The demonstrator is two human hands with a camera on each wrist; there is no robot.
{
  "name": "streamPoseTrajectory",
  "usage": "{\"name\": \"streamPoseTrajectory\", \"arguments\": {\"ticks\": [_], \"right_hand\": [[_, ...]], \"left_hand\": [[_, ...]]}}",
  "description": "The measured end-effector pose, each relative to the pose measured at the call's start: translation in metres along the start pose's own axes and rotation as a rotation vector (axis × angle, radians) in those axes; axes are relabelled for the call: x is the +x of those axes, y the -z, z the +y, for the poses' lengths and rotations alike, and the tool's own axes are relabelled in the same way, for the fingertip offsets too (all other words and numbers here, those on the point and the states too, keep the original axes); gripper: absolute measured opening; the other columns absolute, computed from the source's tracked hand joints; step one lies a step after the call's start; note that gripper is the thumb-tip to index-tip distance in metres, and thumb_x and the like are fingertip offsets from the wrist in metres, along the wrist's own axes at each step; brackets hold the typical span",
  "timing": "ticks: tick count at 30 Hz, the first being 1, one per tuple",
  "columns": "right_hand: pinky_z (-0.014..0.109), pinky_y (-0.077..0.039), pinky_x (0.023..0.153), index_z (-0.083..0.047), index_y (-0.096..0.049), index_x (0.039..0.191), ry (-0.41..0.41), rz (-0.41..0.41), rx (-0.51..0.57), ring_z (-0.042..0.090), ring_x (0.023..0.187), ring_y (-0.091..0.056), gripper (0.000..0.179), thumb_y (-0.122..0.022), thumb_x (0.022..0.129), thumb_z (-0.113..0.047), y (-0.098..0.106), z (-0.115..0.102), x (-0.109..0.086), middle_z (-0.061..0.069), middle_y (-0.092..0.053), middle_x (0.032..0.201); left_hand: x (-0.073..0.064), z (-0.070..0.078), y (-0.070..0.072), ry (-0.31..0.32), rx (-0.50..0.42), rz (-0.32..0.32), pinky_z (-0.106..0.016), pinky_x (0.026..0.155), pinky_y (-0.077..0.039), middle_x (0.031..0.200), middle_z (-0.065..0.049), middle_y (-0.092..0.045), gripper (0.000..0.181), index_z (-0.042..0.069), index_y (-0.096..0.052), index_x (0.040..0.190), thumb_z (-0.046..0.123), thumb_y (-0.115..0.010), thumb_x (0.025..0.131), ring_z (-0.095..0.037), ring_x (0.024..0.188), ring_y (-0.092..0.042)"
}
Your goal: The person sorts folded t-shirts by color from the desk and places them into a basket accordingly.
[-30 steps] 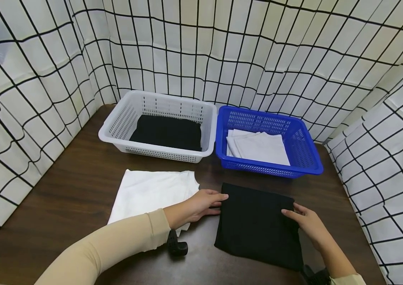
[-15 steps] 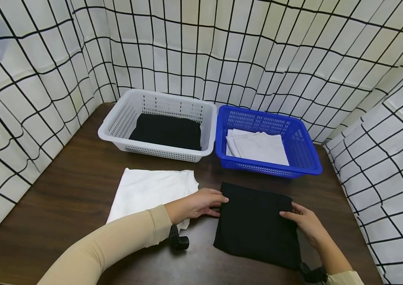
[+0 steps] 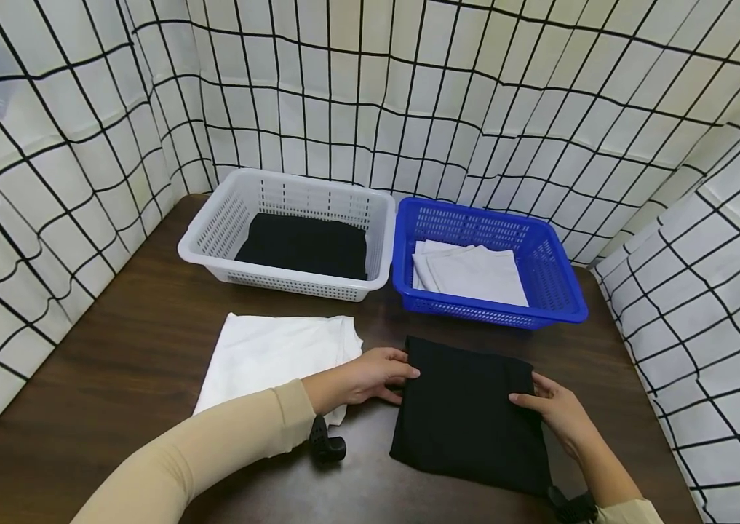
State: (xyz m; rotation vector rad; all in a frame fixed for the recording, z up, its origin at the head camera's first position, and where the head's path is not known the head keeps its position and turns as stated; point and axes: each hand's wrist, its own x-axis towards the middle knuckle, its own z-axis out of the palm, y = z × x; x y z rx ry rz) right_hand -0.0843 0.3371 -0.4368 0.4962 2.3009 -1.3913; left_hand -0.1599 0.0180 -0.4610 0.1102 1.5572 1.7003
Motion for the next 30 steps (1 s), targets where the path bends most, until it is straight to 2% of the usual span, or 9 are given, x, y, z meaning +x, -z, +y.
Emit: {"name": "streamPoseTrajectory", "arguments": {"ticks": [4, 9, 12, 15, 17, 22, 23, 26, 30], "right_hand": [[0.060, -0.027, 0.119, 0.002, -0.006, 0.158, 0.002, -0.009, 0.009, 0.048, 0.150, -0.015, 0.098, -0.072, 0.092, -0.030, 0.001, 0.001, 0.002, 0.032, -0.012, 0.161], [0.058, -0.031, 0.117, 0.001, -0.006, 0.158, 0.005, -0.014, 0.033, 0.046, 0.151, -0.012, 0.097, -0.072, 0.092, -0.023, 0.000, 0.006, 0.004, 0.030, -0.007, 0.162], [0.054, -0.035, 0.116, 0.002, -0.007, 0.158, 0.006, 0.000, 0.050, 0.045, 0.150, -0.018, 0.095, -0.071, 0.092, -0.022, 0.000, 0.009, 0.005, 0.030, -0.012, 0.162], [0.045, -0.048, 0.109, 0.003, -0.009, 0.157, 0.009, 0.017, 0.066, 0.044, 0.146, -0.029, 0.092, -0.070, 0.093, -0.023, -0.002, 0.010, 0.006, 0.030, -0.019, 0.160], [0.042, -0.051, 0.105, 0.002, -0.011, 0.157, 0.009, 0.024, 0.063, 0.044, 0.145, -0.032, 0.090, -0.069, 0.094, -0.026, -0.003, 0.010, 0.006, 0.030, -0.020, 0.160], [0.051, -0.040, 0.115, 0.000, -0.012, 0.158, -0.006, 0.035, 0.065, 0.044, 0.150, -0.019, 0.089, -0.065, 0.096, -0.034, -0.005, 0.010, 0.004, 0.030, -0.012, 0.162], [0.050, -0.040, 0.114, 0.000, -0.012, 0.158, -0.008, 0.039, 0.071, 0.043, 0.150, -0.020, 0.088, -0.065, 0.096, -0.035, -0.006, 0.010, 0.004, 0.030, -0.012, 0.162], [0.044, -0.047, 0.109, 0.000, -0.015, 0.158, -0.003, 0.054, 0.082, 0.042, 0.148, -0.026, 0.086, -0.065, 0.097, -0.035, -0.006, 0.012, 0.005, 0.029, -0.015, 0.161], [0.031, -0.057, 0.093, -0.001, -0.017, 0.158, 0.017, 0.065, 0.111, 0.028, 0.131, -0.054, 0.083, -0.065, 0.097, -0.034, -0.006, 0.013, 0.007, 0.025, -0.026, 0.159]], "left_hand": [[0.001, -0.002, 0.000, 0.002, -0.005, 0.011, -0.054, 0.094, -0.056, 0.136, -0.024, -0.059, 0.061, -0.008, -0.037, 0.147, 0.012, -0.062, 0.095, -0.037, 0.127, -0.057], [0.002, -0.005, -0.001, 0.017, -0.019, 0.032, -0.057, 0.092, -0.056, 0.140, -0.023, -0.056, 0.068, -0.007, -0.032, 0.150, 0.011, -0.064, 0.093, -0.040, 0.132, -0.052], [0.002, -0.006, -0.003, 0.017, -0.018, 0.048, -0.056, 0.091, -0.057, 0.138, -0.024, -0.057, 0.068, -0.007, -0.032, 0.150, 0.012, -0.065, 0.093, -0.040, 0.130, -0.054], [0.002, -0.007, -0.005, 0.013, -0.025, 0.067, -0.053, 0.089, -0.058, 0.133, -0.023, -0.061, 0.067, -0.008, -0.033, 0.149, 0.012, -0.065, 0.093, -0.037, 0.124, -0.060], [0.002, -0.009, -0.006, 0.012, -0.030, 0.082, -0.052, 0.088, -0.059, 0.130, -0.023, -0.063, 0.067, -0.009, -0.034, 0.148, 0.013, -0.065, 0.093, -0.035, 0.119, -0.063], [0.001, -0.012, -0.008, -0.003, -0.030, 0.108, -0.051, 0.085, -0.060, 0.125, -0.022, -0.066, 0.064, -0.009, -0.037, 0.146, 0.012, -0.066, 0.093, -0.032, 0.113, -0.067], [0.001, -0.012, -0.009, -0.007, -0.025, 0.112, -0.050, 0.084, -0.060, 0.125, -0.022, -0.066, 0.064, -0.009, -0.037, 0.146, 0.012, -0.066, 0.093, -0.032, 0.112, -0.067], [0.001, -0.013, -0.010, -0.016, -0.011, 0.128, -0.048, 0.081, -0.061, 0.122, -0.021, -0.068, 0.063, -0.009, -0.039, 0.145, 0.012, -0.066, 0.093, -0.031, 0.109, -0.068], [0.002, -0.012, -0.010, -0.019, -0.013, 0.147, -0.046, 0.079, -0.062, 0.121, -0.021, -0.069, 0.062, -0.009, -0.040, 0.145, 0.011, -0.066, 0.092, -0.029, 0.107, -0.070]]}}
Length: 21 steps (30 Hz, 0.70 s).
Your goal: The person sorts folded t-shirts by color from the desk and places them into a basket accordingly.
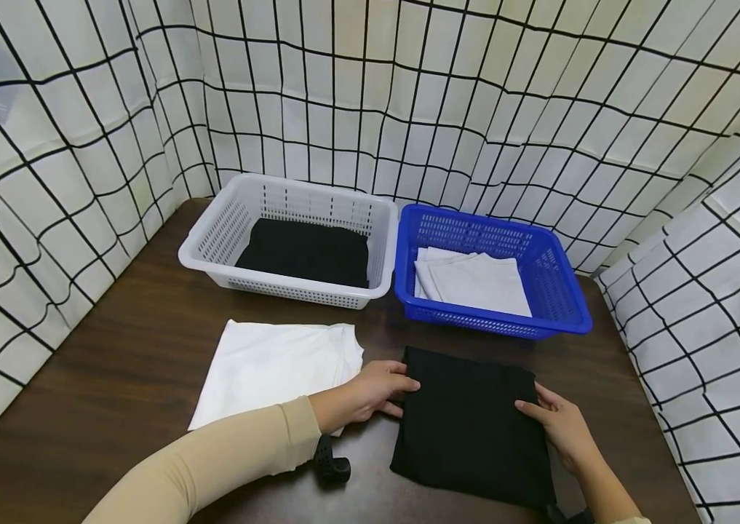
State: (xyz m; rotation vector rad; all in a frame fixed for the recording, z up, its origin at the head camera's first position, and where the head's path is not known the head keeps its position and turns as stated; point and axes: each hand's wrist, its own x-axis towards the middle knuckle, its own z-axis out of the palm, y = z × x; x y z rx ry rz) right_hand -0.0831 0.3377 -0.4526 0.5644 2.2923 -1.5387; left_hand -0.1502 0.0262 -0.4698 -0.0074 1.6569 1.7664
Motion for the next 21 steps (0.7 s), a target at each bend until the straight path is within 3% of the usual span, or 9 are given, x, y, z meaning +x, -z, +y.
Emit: {"name": "streamPoseTrajectory", "arguments": {"ticks": [4, 8, 12, 18, 21], "right_hand": [[0.026, -0.059, 0.086, -0.002, -0.015, 0.158, 0.016, 0.000, 0.052, 0.005, 0.108, -0.064, 0.083, -0.064, 0.098, -0.031, 0.000, 0.000, -0.001, 0.024, -0.029, 0.158], [0.026, -0.060, 0.083, -0.002, -0.015, 0.158, 0.029, -0.003, 0.124, 0.000, 0.095, -0.067, 0.081, -0.064, 0.098, -0.026, -0.003, -0.003, -0.006, 0.023, -0.031, 0.157], [0.025, -0.060, 0.084, -0.002, -0.016, 0.158, 0.049, 0.009, 0.150, -0.002, 0.095, -0.068, 0.081, -0.064, 0.098, -0.027, -0.008, -0.008, -0.010, 0.021, -0.034, 0.156], [0.024, -0.059, 0.086, -0.003, -0.017, 0.158, 0.088, 0.038, 0.005, 0.005, 0.107, -0.066, 0.084, -0.065, 0.097, -0.036, -0.011, -0.018, -0.018, 0.024, -0.038, 0.154], [0.027, -0.059, 0.087, -0.002, -0.015, 0.158, 0.091, 0.012, -0.002, 0.010, 0.111, -0.065, 0.085, -0.064, 0.097, -0.036, -0.012, -0.022, -0.021, 0.027, -0.033, 0.156]], "left_hand": [[0.000, 0.002, -0.001, -0.006, -0.018, 0.018, -0.045, 0.080, -0.062, 0.123, -0.023, -0.067, 0.062, -0.009, -0.040, 0.145, 0.010, -0.065, 0.092, -0.029, 0.105, -0.070], [-0.004, 0.009, 0.001, -0.014, -0.023, 0.036, -0.044, 0.079, -0.062, 0.124, -0.023, -0.067, 0.061, -0.008, -0.041, 0.145, 0.008, -0.065, 0.091, -0.027, 0.102, -0.070], [-0.008, 0.018, 0.007, -0.017, -0.003, 0.050, -0.042, 0.078, -0.062, 0.124, -0.022, -0.067, 0.059, -0.005, -0.045, 0.144, 0.010, -0.066, 0.091, -0.026, 0.102, -0.070], [-0.016, 0.024, 0.019, -0.012, 0.011, 0.051, -0.041, 0.080, -0.062, 0.133, -0.024, -0.061, 0.063, -0.007, -0.040, 0.147, 0.010, -0.065, 0.092, -0.031, 0.110, -0.069], [-0.020, 0.026, 0.024, -0.013, -0.001, 0.056, -0.042, 0.081, -0.062, 0.133, -0.024, -0.061, 0.062, -0.007, -0.040, 0.147, 0.010, -0.065, 0.092, -0.031, 0.110, -0.069]]}}
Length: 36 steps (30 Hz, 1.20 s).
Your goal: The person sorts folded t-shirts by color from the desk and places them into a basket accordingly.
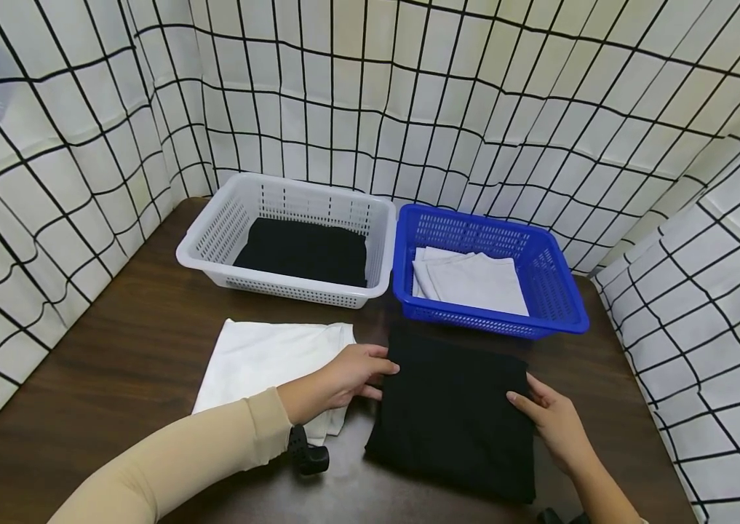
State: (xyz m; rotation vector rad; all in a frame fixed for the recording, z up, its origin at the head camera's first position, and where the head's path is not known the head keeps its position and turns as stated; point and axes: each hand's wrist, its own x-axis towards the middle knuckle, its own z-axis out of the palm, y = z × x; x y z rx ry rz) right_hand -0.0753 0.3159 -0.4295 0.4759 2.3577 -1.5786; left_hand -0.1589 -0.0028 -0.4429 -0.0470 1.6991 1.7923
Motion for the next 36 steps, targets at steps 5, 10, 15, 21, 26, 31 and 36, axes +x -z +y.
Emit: {"name": "streamPoseTrajectory", "arguments": {"ticks": [5, 10, 15, 21, 26, 31, 36], "right_hand": [[0.022, -0.058, 0.088, -0.003, -0.011, 0.159, 0.000, -0.030, 0.086, -0.001, 0.103, -0.065, 0.082, -0.060, 0.100, -0.033, -0.003, -0.007, -0.001, 0.024, -0.032, 0.157], [0.021, -0.058, 0.086, -0.002, -0.012, 0.158, 0.017, -0.031, 0.139, -0.005, 0.097, -0.067, 0.078, -0.057, 0.102, -0.030, -0.005, -0.014, 0.000, 0.022, -0.040, 0.153], [0.023, -0.059, 0.084, -0.001, -0.017, 0.158, 0.044, -0.035, 0.176, -0.001, 0.096, -0.069, 0.073, -0.057, 0.102, -0.027, -0.005, -0.024, 0.001, 0.010, -0.057, 0.142], [0.022, -0.059, 0.085, 0.000, -0.013, 0.158, 0.043, -0.043, 0.151, -0.003, 0.095, -0.068, 0.077, -0.057, 0.102, -0.028, -0.006, -0.033, 0.003, 0.017, -0.052, 0.145], [0.021, -0.059, 0.083, 0.000, -0.014, 0.158, 0.065, -0.045, 0.135, -0.001, 0.093, -0.070, 0.077, -0.058, 0.101, -0.030, -0.007, -0.038, 0.004, 0.005, -0.066, 0.130], [0.020, -0.058, 0.083, 0.001, -0.015, 0.157, 0.084, -0.047, 0.137, -0.002, 0.093, -0.070, 0.077, -0.058, 0.101, -0.029, -0.009, -0.045, 0.002, 0.002, -0.068, 0.126], [0.020, -0.059, 0.081, -0.001, -0.016, 0.158, 0.060, -0.039, 0.147, -0.002, 0.090, -0.070, 0.077, -0.059, 0.101, -0.030, -0.010, -0.052, 0.003, -0.005, -0.071, 0.117]], "left_hand": [[-0.005, 0.005, 0.007, 0.002, -0.023, 0.025, -0.044, 0.081, -0.062, 0.129, -0.022, -0.064, 0.058, -0.005, -0.044, 0.144, 0.009, -0.065, 0.092, -0.030, 0.105, -0.071], [-0.008, 0.009, 0.010, 0.003, -0.031, 0.044, -0.046, 0.084, -0.061, 0.131, -0.023, -0.063, 0.059, -0.006, -0.044, 0.144, 0.009, -0.065, 0.092, -0.031, 0.106, -0.070], [-0.010, 0.014, 0.013, 0.004, -0.034, 0.073, -0.045, 0.083, -0.061, 0.135, -0.024, -0.060, 0.061, -0.006, -0.043, 0.145, 0.010, -0.066, 0.092, -0.034, 0.108, -0.069], [-0.015, 0.020, 0.017, 0.003, -0.025, 0.092, -0.041, 0.081, -0.062, 0.134, -0.024, -0.060, 0.059, -0.005, -0.044, 0.144, 0.011, -0.066, 0.092, -0.030, 0.103, -0.071], [-0.018, 0.025, 0.021, -0.004, -0.051, 0.099, -0.041, 0.081, -0.062, 0.130, -0.024, -0.063, 0.059, -0.008, -0.044, 0.143, 0.009, -0.066, 0.092, -0.025, 0.095, -0.073], [-0.023, 0.031, 0.025, -0.019, -0.061, 0.094, -0.042, 0.081, -0.061, 0.123, -0.022, -0.067, 0.054, -0.008, -0.047, 0.140, 0.008, -0.065, 0.092, -0.022, 0.092, -0.074], [-0.025, 0.037, 0.028, -0.040, -0.054, 0.093, -0.041, 0.080, -0.062, 0.122, -0.020, -0.068, 0.051, -0.008, -0.050, 0.138, 0.008, -0.065, 0.092, -0.020, 0.090, -0.073]]}}
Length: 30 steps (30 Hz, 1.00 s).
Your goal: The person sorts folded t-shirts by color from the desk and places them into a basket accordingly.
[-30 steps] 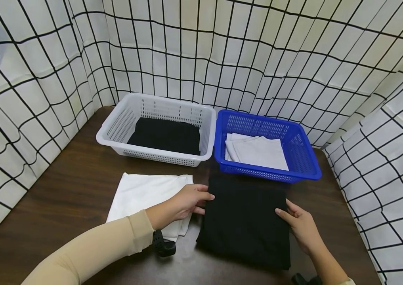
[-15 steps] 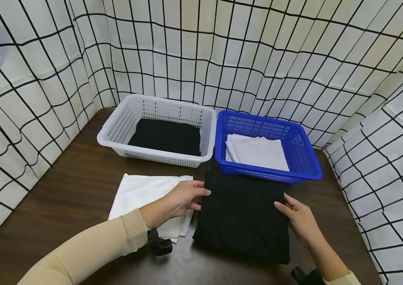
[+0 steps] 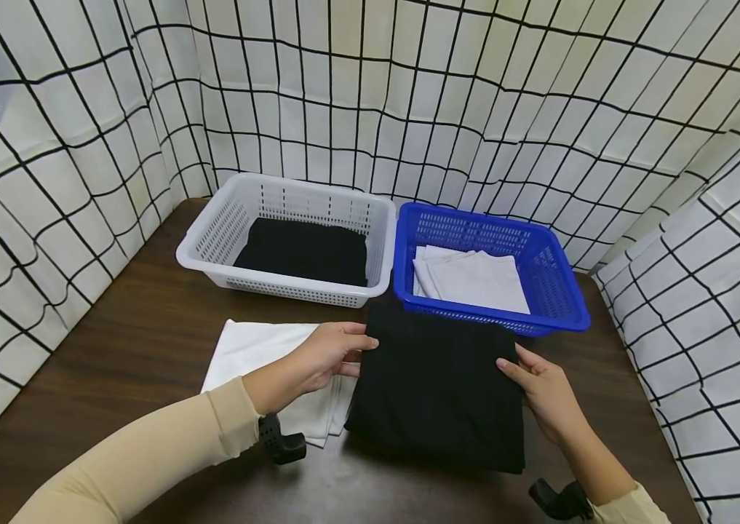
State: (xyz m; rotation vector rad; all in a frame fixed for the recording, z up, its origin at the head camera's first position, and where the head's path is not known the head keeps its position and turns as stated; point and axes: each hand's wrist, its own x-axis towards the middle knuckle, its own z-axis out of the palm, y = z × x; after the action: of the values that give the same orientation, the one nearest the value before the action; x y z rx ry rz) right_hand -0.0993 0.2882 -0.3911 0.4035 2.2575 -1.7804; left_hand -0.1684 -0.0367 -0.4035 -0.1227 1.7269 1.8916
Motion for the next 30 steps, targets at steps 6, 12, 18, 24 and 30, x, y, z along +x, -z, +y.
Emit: {"name": "streamPoseTrajectory", "arguments": {"ticks": [6, 12, 18, 24, 30], "right_hand": [[0.021, -0.059, 0.077, -0.001, -0.013, 0.158, 0.012, -0.012, 0.038, -0.002, 0.086, -0.070, 0.077, -0.058, 0.102, -0.027, -0.002, -0.007, 0.002, -0.014, -0.073, 0.104], [0.020, -0.059, 0.077, -0.001, -0.013, 0.158, 0.027, -0.016, 0.020, -0.003, 0.087, -0.069, 0.078, -0.059, 0.101, -0.027, -0.002, -0.017, 0.006, -0.017, -0.070, 0.106], [0.020, -0.059, 0.082, -0.004, -0.012, 0.158, 0.040, -0.053, -0.013, -0.004, 0.093, -0.068, 0.078, -0.059, 0.101, -0.030, -0.004, -0.028, 0.012, 0.005, -0.060, 0.139], [0.022, -0.059, 0.084, -0.005, -0.016, 0.158, 0.072, -0.088, -0.007, -0.003, 0.096, -0.069, 0.076, -0.059, 0.101, -0.030, -0.010, -0.039, 0.019, 0.004, -0.062, 0.138], [0.024, -0.060, 0.082, -0.006, -0.021, 0.158, 0.087, -0.099, 0.003, -0.001, 0.094, -0.070, 0.073, -0.059, 0.101, -0.029, -0.013, -0.047, 0.024, 0.000, -0.064, 0.133]], "left_hand": [[0.001, 0.011, 0.002, -0.009, 0.010, 0.011, -0.037, 0.076, -0.062, 0.118, -0.018, -0.070, 0.050, -0.006, -0.051, 0.138, 0.010, -0.066, 0.093, -0.016, 0.085, -0.073], [0.002, 0.018, 0.006, -0.018, -0.005, 0.012, -0.036, 0.074, -0.063, 0.106, -0.010, -0.073, 0.044, -0.006, -0.055, 0.134, 0.008, -0.064, 0.093, -0.014, 0.080, -0.073], [0.004, 0.025, 0.014, -0.020, -0.011, 0.004, -0.034, 0.075, -0.063, 0.103, -0.006, -0.072, 0.046, -0.006, -0.053, 0.135, 0.008, -0.063, 0.093, -0.013, 0.080, -0.073], [0.002, 0.033, 0.024, -0.030, -0.006, 0.011, -0.033, 0.077, -0.062, 0.102, -0.003, -0.073, 0.049, -0.005, -0.052, 0.139, 0.009, -0.063, 0.093, -0.012, 0.082, -0.073], [-0.001, 0.043, 0.030, -0.051, 0.000, -0.004, -0.033, 0.079, -0.062, 0.095, 0.001, -0.073, 0.047, -0.006, -0.052, 0.137, 0.009, -0.063, 0.094, -0.011, 0.082, -0.073]]}}
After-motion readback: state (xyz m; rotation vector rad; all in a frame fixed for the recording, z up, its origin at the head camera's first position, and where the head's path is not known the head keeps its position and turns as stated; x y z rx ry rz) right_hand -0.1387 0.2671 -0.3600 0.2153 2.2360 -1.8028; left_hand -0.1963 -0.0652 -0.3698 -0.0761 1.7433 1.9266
